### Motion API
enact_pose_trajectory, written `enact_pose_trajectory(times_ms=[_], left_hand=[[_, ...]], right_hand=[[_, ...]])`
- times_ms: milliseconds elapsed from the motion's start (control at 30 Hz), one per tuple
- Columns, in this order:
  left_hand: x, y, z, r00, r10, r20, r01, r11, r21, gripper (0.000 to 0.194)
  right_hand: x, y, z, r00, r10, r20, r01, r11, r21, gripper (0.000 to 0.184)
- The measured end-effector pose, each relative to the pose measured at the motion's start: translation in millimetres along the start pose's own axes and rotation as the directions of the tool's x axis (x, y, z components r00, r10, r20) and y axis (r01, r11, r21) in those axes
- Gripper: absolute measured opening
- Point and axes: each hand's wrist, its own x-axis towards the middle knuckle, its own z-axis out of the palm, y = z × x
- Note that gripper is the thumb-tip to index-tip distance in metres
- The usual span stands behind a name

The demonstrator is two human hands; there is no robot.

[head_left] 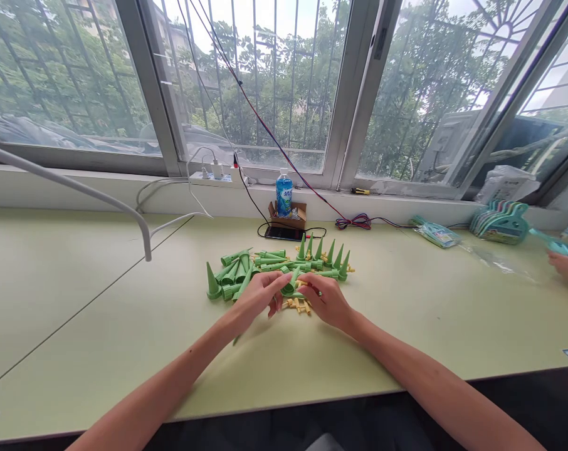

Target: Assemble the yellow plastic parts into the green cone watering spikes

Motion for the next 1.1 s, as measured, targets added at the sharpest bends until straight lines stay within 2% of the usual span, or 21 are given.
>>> enact_pose_trajectory(times_ms=[167, 467, 633, 767, 833, 900, 1100], left_hand=[[0, 0, -0.1, 0.998, -0.031, 0.059, 0.035, 0.996, -0.079, 0.036], [-1, 0, -3.8, 0.997, 0.026, 0.077, -0.021, 0.998, -0.065, 0.029], [-3, 0, -2.1, 0.989, 0.112, 0.099, -0.116, 0.993, 0.032, 0.023], [-2, -6, 0.3, 0.98, 0.194, 0.049, -0.2, 0.96, 0.194, 0.026], [-1, -12, 0.8, 0.955, 0.297, 0.008, -0.288, 0.918, 0.272, 0.025], [1, -18, 1.0, 0.93, 0.368, 0.011, -0.351, 0.877, 0.327, 0.021], [4, -21, 2.5, 0.908, 0.419, -0.025, -0.371, 0.83, 0.416, 0.018]], right_hand=[[-1, 1, 0, 1.0, -0.011, 0.009, 0.011, 1.0, 0.005, 0.025], [-1, 2, 0, 1.0, -0.005, 0.028, 0.004, 0.999, 0.037, 0.023], [-1, 3, -1, 1.0, -0.002, 0.013, 0.001, 1.0, 0.02, 0.032], [-1, 3, 0, 0.999, 0.037, -0.013, -0.037, 0.999, 0.027, 0.04], [-1, 2, 1, 0.998, 0.057, -0.02, -0.056, 0.997, 0.046, 0.042], [-1, 2, 2, 0.997, 0.072, -0.021, -0.071, 0.996, 0.058, 0.043], [0, 2, 4, 0.993, 0.111, -0.044, -0.108, 0.993, 0.056, 0.042]])
